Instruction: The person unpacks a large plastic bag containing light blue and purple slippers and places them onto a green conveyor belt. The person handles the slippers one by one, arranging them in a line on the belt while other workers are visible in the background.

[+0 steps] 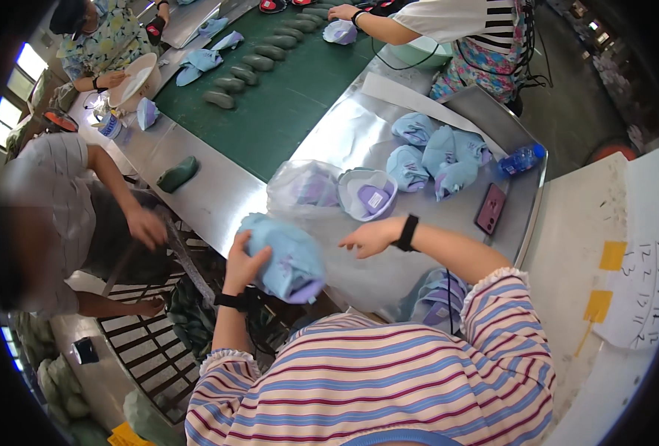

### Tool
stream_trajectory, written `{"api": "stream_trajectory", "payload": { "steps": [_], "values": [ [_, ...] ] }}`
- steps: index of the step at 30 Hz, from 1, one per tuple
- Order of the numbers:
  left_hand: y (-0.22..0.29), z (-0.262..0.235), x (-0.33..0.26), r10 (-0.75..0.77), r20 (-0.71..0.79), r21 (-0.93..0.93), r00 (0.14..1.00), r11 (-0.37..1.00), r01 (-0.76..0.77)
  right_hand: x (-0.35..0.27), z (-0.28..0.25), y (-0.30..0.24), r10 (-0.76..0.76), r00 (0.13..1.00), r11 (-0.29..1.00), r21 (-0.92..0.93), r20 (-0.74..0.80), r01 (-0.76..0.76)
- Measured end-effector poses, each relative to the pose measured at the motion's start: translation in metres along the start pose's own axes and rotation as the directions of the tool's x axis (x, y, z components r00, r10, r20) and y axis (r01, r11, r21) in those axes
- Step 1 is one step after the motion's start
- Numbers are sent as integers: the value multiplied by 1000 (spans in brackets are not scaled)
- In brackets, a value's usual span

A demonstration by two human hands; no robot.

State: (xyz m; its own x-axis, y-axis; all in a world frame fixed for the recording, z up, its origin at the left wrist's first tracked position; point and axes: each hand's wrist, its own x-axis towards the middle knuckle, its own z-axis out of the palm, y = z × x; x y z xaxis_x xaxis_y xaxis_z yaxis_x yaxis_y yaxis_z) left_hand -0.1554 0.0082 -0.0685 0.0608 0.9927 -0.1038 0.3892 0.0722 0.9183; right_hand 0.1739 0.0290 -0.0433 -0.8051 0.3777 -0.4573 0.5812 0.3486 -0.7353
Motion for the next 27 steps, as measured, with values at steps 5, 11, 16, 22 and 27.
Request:
{"api": "stream_trajectory", "payload": {
  "steps": [5, 11, 16, 22, 27],
  "values": [
    [29, 24, -1, 13, 115, 333, 993, 941, -51, 60, -6, 54, 197, 558, 937, -14, -806, -350],
    [5, 27, -4, 1, 47, 332, 999, 943, -16, 64, -62, 17, -121, 375, 941, -227, -919, -252],
    [9, 23, -3, -1, 49, 321, 999, 947, -15, 85, -14, 22, -96, 774, 909, -372, -626, -188],
    [19, 18, -2, 14, 117, 345, 993, 937, -53, 99, -29, 24, -391, 495, 750, -580, -776, -318],
    [25, 20, -1, 20, 183, 308, 983, 948, -76, 122, -42, 27, -399, 639, 568, -724, -657, -390]
  ]
}}
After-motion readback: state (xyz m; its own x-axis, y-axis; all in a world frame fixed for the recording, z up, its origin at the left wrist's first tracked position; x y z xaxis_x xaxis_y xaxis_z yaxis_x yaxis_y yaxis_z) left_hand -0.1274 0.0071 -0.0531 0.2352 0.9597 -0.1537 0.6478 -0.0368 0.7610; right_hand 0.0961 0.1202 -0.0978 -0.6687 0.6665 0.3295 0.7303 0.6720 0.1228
